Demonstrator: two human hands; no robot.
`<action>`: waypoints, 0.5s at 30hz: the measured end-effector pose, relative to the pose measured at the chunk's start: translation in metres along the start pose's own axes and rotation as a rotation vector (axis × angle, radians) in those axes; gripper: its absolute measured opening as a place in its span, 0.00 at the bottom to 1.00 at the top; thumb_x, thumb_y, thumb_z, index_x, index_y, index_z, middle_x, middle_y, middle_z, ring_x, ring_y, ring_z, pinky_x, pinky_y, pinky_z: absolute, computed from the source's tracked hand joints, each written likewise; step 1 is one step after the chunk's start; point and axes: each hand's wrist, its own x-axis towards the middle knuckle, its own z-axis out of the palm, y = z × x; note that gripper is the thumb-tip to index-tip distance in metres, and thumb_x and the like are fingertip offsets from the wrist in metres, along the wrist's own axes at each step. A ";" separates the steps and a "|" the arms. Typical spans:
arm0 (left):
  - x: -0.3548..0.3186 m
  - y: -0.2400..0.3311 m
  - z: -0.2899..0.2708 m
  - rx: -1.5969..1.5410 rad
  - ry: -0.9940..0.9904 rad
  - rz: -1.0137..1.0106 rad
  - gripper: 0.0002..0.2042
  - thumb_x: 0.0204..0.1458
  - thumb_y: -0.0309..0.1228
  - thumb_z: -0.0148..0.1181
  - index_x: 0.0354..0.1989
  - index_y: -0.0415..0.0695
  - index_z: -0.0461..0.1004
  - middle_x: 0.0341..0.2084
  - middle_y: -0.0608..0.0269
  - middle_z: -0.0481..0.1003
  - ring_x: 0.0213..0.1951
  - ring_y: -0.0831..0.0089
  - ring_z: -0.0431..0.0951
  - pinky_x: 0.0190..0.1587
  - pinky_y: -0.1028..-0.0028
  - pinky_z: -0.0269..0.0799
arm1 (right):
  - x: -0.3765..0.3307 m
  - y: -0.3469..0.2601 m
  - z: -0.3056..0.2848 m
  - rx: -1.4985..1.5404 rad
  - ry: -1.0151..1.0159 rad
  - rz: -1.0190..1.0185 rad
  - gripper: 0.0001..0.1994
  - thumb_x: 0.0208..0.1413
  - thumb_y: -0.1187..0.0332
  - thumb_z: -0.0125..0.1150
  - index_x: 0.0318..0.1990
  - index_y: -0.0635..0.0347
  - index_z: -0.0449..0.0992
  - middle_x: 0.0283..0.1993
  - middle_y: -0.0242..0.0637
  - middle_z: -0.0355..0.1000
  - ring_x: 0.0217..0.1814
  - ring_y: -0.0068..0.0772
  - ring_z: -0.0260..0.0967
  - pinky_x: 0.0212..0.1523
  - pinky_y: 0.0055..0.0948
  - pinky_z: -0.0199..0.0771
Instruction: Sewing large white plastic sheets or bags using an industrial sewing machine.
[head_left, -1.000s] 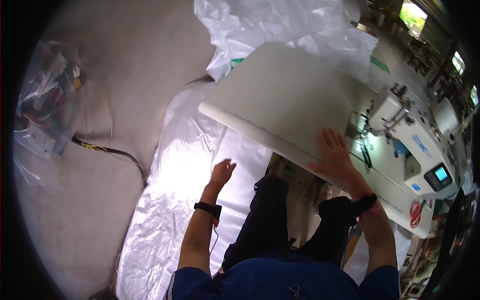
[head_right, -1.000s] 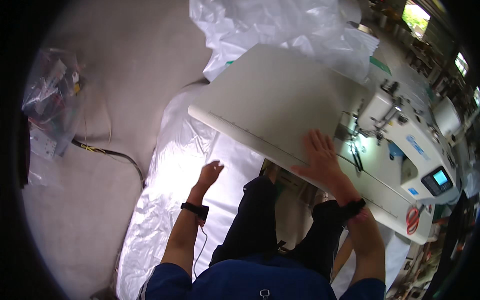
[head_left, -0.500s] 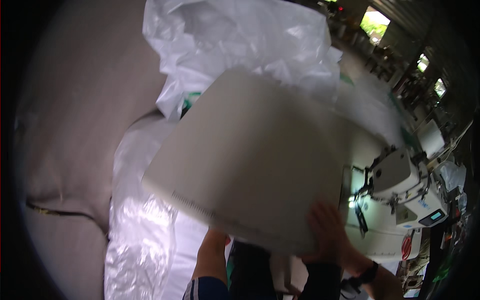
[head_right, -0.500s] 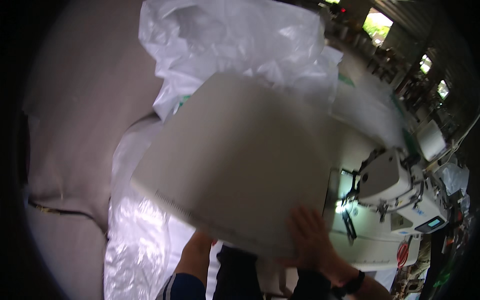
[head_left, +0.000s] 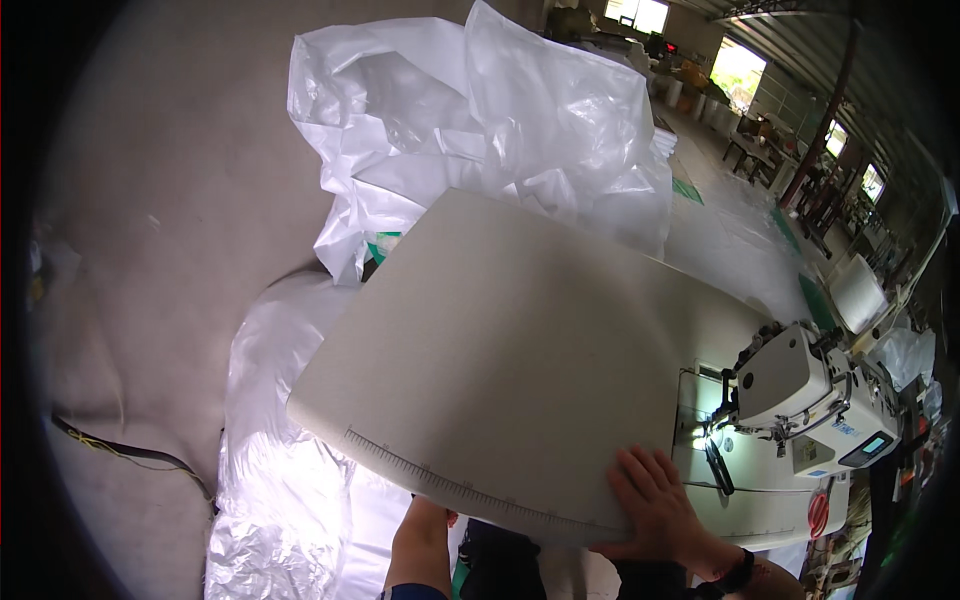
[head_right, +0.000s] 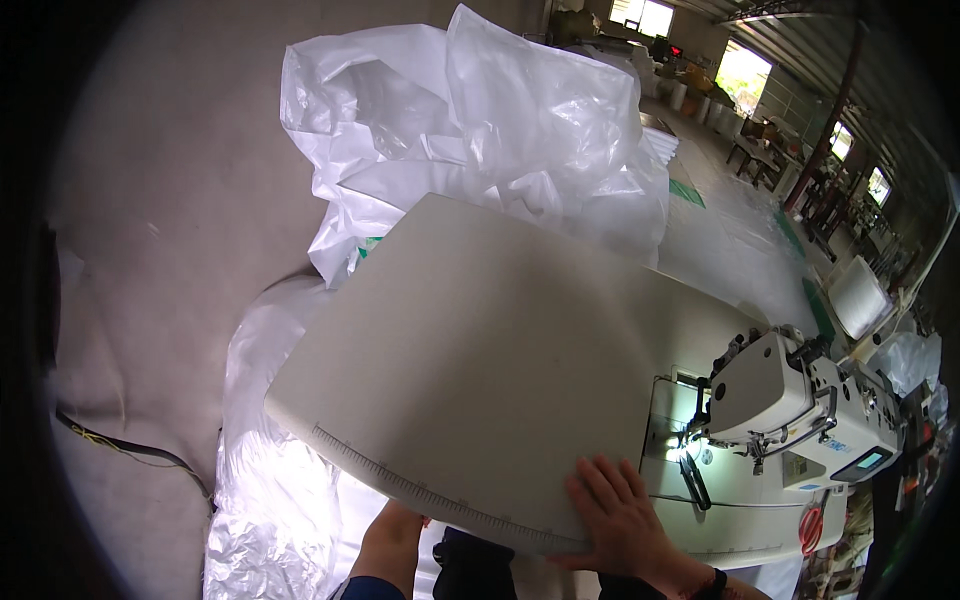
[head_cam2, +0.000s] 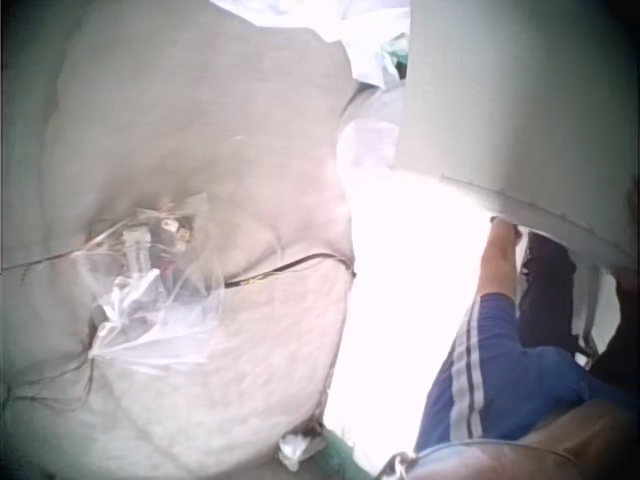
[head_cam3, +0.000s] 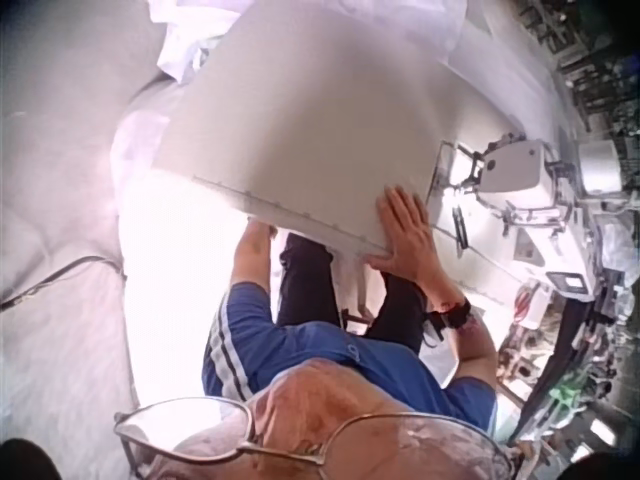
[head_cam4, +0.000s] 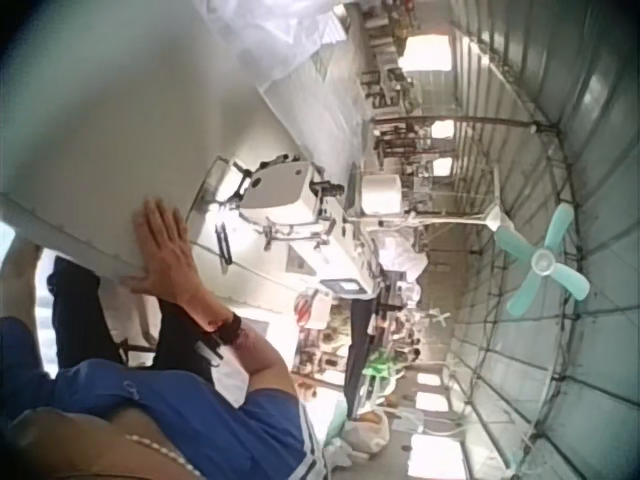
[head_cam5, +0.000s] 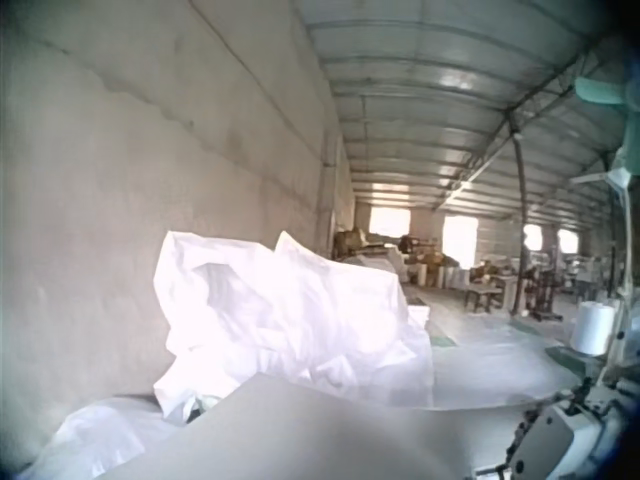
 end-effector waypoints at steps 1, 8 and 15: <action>0.000 0.001 -0.001 -0.004 0.006 -0.003 0.18 0.51 0.45 0.50 0.37 0.40 0.69 0.33 0.55 0.71 0.34 0.61 0.71 0.35 0.64 0.69 | 0.000 0.000 0.000 0.001 0.004 -0.001 0.44 0.35 0.38 0.62 0.53 0.66 0.65 0.59 0.52 0.56 0.64 0.52 0.50 0.64 0.50 0.42; 0.024 0.002 0.003 -0.009 0.026 -0.051 0.17 0.52 0.44 0.48 0.35 0.40 0.69 0.31 0.57 0.70 0.32 0.64 0.71 0.33 0.66 0.69 | 0.004 0.000 -0.001 0.020 0.015 0.039 0.43 0.30 0.40 0.67 0.51 0.65 0.67 0.58 0.51 0.57 0.64 0.52 0.50 0.63 0.51 0.44; 0.032 -0.009 -0.001 -0.115 0.091 -0.090 0.15 0.54 0.42 0.46 0.34 0.41 0.69 0.29 0.59 0.70 0.30 0.66 0.70 0.32 0.67 0.68 | 0.007 -0.002 -0.002 0.029 0.003 0.031 0.42 0.30 0.41 0.67 0.50 0.64 0.67 0.58 0.50 0.57 0.64 0.51 0.51 0.63 0.49 0.46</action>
